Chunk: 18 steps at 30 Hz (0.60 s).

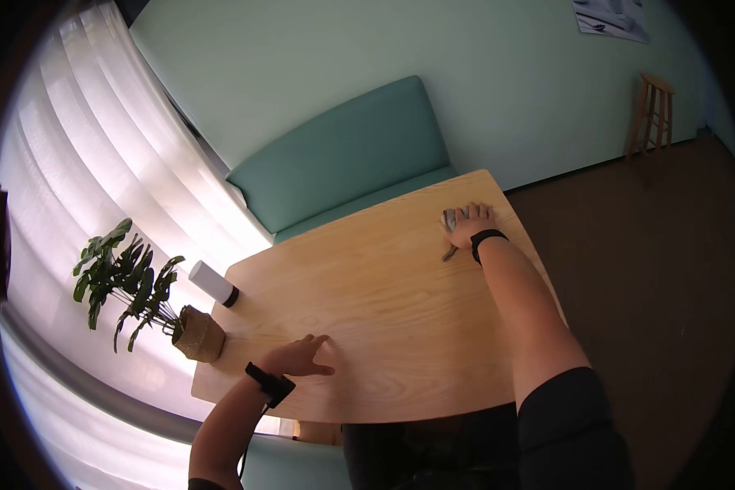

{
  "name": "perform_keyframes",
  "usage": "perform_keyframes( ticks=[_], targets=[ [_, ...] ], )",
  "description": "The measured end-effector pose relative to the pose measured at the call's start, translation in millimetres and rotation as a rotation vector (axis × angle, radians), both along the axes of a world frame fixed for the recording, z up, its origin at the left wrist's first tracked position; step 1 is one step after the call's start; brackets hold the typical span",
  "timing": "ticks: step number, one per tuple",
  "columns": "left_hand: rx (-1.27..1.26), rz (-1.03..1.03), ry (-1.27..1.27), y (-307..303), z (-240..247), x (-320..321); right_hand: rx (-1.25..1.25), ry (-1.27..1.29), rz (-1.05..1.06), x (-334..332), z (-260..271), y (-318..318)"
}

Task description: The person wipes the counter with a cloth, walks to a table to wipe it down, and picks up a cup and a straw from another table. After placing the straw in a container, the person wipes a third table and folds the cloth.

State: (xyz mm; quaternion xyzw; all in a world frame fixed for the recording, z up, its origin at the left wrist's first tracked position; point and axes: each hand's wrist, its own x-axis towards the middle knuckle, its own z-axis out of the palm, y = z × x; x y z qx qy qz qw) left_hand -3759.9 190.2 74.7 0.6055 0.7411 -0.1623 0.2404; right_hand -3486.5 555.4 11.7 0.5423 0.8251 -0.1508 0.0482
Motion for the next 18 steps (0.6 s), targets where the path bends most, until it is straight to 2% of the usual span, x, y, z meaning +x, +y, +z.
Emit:
perform_keyframes(
  ticks=[2, 6, 16, 18],
  targets=[
    [-0.009, -0.034, 0.025, -2, -6, 0, -0.016, -0.012, -0.006, 0, 7, -10],
    [-0.015, -0.094, 0.066, 3, -23, -7, -0.027, -0.025, 0.147, -19, 3, -32],
    [-0.11, -0.067, 0.045, 27, -19, -3, -0.069, -0.008, 0.66, -113, 6, -155],
    [-0.094, -0.071, 0.056, 24, -20, -3, -0.055, 0.001, 0.732, -119, 4, -157]
  ],
)
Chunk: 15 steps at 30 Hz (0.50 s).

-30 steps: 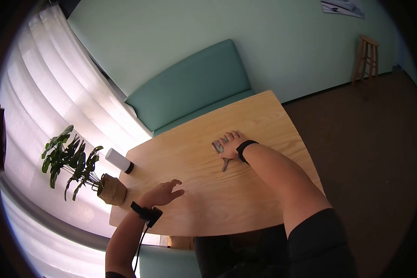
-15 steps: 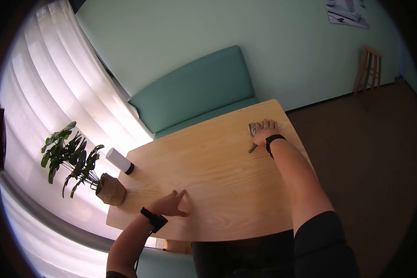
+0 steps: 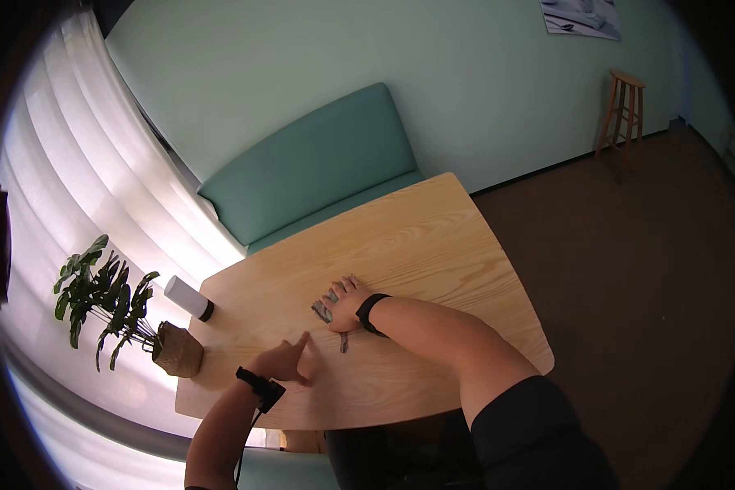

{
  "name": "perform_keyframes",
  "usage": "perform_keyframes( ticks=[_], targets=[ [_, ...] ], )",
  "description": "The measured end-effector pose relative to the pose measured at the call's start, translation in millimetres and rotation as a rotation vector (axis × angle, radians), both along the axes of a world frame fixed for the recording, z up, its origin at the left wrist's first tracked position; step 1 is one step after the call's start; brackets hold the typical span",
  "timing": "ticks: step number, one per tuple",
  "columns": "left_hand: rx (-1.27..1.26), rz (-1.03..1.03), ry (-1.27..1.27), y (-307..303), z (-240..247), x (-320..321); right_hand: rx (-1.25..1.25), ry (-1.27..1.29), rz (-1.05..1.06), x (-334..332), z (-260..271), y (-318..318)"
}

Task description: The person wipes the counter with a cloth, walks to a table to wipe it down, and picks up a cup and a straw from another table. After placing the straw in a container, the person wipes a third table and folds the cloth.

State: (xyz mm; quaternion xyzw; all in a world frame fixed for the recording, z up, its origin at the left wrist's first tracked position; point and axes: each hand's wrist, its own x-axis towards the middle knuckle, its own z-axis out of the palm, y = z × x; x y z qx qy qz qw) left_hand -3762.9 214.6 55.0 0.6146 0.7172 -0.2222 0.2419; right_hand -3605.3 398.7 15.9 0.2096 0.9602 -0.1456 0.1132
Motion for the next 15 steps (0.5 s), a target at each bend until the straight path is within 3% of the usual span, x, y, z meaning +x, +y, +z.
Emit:
perform_keyframes(
  ticks=[2, 5, 15],
  targets=[
    [0.02, -0.001, -0.005, -4, -2, -1, 0.032, 0.015, 0.054, -5, -3, 3],
    [0.041, 0.02, -0.039, -7, -3, -4, 0.012, 0.045, -0.056, 1, -7, 35],
    [0.052, 0.046, -0.056, -5, -14, -12, 0.063, 0.01, -0.689, 132, -9, 190]
  ],
)
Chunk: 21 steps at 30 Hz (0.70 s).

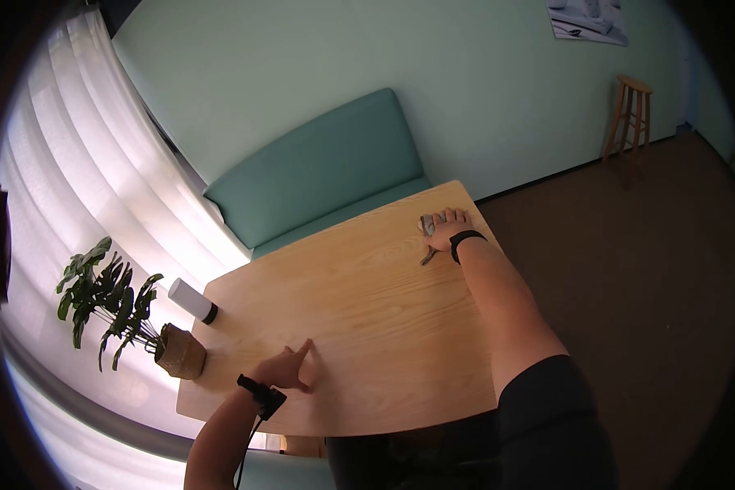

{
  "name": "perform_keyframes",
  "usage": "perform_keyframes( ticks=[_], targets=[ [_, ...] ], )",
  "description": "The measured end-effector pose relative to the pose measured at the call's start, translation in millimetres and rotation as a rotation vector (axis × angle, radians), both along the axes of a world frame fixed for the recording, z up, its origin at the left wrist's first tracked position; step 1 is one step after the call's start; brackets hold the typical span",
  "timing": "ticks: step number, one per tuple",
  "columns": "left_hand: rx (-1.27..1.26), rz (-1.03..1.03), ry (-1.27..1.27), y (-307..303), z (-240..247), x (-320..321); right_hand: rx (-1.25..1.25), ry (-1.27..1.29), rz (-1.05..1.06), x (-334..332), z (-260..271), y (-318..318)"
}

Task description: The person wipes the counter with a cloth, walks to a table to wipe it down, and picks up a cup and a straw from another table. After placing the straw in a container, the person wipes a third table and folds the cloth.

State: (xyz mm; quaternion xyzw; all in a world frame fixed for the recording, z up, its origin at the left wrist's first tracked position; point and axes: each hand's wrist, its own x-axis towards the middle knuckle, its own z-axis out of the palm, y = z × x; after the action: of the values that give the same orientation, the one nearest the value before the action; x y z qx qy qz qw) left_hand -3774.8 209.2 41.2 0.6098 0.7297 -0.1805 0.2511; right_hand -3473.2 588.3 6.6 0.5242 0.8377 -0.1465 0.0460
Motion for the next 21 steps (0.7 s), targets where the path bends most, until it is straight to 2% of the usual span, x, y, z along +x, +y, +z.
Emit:
perform_keyframes(
  ticks=[4, 9, 15, 21],
  targets=[
    [-0.012, -0.004, -0.039, 2, 2, 3, -0.029, 0.008, -0.108, 32, 6, 16],
    [-0.002, -0.008, -0.017, -1, -6, -3, -0.026, 0.023, -0.225, 21, 10, 16],
    [0.014, 0.01, -0.031, -2, -9, -3, 0.031, 0.002, -0.081, -37, 14, 5],
    [-0.05, 0.021, 0.033, 9, 13, 10, 0.016, 0.009, 0.271, -139, 0, -44]
  ],
)
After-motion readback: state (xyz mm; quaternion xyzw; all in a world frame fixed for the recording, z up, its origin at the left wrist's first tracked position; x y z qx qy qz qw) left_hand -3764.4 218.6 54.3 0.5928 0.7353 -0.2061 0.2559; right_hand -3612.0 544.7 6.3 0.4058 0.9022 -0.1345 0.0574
